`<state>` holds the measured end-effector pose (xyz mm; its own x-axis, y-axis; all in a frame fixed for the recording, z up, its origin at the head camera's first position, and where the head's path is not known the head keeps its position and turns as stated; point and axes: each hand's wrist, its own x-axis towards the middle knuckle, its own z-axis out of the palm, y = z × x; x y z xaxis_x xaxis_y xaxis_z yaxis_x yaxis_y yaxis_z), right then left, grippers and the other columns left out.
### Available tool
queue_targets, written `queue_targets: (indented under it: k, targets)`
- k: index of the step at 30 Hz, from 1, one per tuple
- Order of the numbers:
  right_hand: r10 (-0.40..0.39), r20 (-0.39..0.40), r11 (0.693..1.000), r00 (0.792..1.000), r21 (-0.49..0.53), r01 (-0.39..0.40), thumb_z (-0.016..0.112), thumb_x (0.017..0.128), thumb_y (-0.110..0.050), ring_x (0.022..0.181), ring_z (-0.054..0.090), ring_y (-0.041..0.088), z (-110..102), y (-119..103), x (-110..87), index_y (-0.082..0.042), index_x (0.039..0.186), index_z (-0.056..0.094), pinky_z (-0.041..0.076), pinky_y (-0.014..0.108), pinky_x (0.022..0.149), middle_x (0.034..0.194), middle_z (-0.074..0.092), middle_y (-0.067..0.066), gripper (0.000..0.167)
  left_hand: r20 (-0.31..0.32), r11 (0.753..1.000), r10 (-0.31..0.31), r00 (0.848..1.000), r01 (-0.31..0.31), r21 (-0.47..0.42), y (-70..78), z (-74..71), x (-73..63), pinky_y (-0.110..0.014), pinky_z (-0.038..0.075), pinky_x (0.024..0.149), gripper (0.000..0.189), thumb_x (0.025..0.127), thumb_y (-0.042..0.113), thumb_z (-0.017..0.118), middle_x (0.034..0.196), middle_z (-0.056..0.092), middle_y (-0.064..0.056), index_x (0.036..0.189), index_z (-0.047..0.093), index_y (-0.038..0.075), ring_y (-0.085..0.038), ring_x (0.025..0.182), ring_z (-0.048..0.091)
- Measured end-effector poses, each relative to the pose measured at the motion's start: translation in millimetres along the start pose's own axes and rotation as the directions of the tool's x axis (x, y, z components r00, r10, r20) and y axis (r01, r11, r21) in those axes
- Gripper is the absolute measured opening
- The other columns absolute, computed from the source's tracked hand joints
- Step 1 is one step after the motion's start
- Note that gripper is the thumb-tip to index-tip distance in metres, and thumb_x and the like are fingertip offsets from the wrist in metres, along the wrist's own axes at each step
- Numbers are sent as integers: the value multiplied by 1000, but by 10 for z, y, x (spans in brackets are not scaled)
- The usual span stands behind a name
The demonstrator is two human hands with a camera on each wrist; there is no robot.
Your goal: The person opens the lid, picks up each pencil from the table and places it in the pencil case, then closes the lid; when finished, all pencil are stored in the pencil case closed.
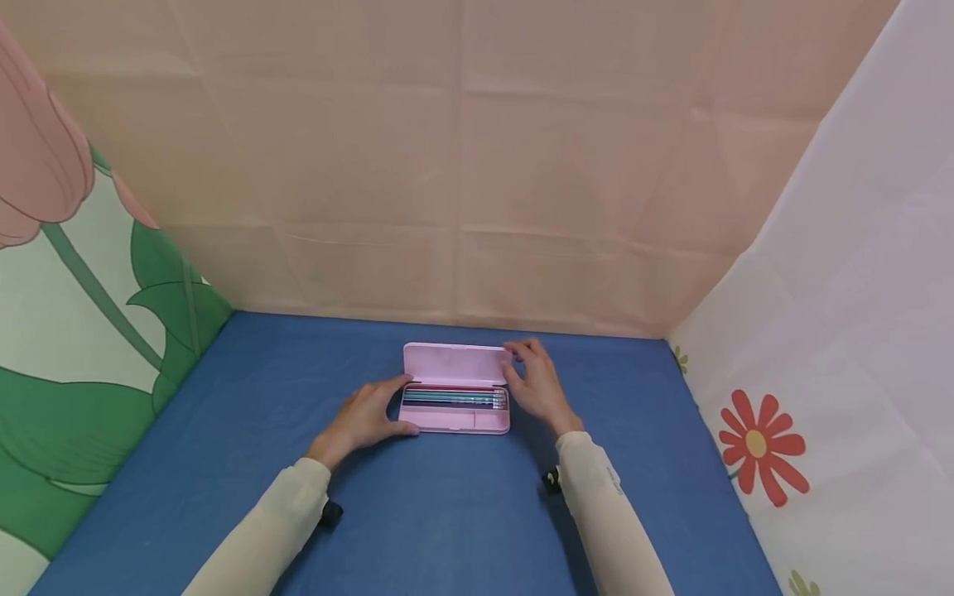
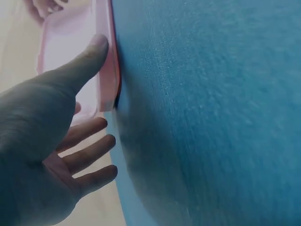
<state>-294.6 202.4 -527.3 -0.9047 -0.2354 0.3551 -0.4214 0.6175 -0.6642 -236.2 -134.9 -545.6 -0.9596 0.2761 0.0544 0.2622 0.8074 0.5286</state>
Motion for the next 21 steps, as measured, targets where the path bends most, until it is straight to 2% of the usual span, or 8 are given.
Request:
queue_targets:
  k: [5,8,10,12,14,17,21]
  targets:
    - [-51,-3,997,999,-49,51,75,106,-9,118,70,41,-49,-5,-65,1,141,74,61,57,106,133,68,20,36,-115,999,38,993,-35,32,65,-49,-72,-62,61,112,86,87,46,99,152,74,-16,157,65,9,-39,134,75]
    - [-61,9,996,998,-67,61,75,108,-11,119,69,38,-80,-15,-105,-1,140,75,60,57,106,135,69,18,34,-198,998,66,978,-63,17,110,-130,-113,-59,65,103,75,89,46,97,140,80,-14,148,71,8,-36,124,78]
    - [-60,21,995,998,-74,61,74,109,-13,126,69,39,-102,-29,-137,-3,139,76,59,60,110,139,70,18,32,-251,996,83,964,-85,1,132,-186,-125,-57,66,99,69,90,45,97,134,81,-13,143,73,7,-34,119,79]
    - [-62,33,995,998,-79,64,74,109,-14,133,68,42,-125,-43,-175,-3,138,76,55,64,115,142,72,18,31,-296,994,97,950,-108,-20,155,-238,-123,-56,66,100,66,92,43,96,132,80,-13,141,73,6,-34,118,78]
    - [-73,41,993,997,-86,76,74,109,-15,138,68,43,-144,-58,-214,-3,136,77,52,68,119,142,74,19,29,-323,992,96,942,-116,-44,178,-276,-109,-57,65,104,63,94,43,94,137,78,-12,142,72,8,-34,124,76]
    - [-92,48,990,995,-99,97,74,110,-15,137,69,42,-152,-69,-276,-5,132,78,52,67,120,138,78,17,25,-319,992,73,945,-102,-75,215,-311,-67,-61,61,113,61,98,43,90,148,73,-12,146,71,11,-37,137,72]
    - [-118,55,986,992,-108,123,75,110,-16,129,73,39,-130,-72,-356,-7,126,79,56,66,114,129,80,14,19,-226,995,49,973,-68,-79,261,-320,-14,-67,54,121,57,106,46,80,162,64,-12,153,68,16,-41,151,62]
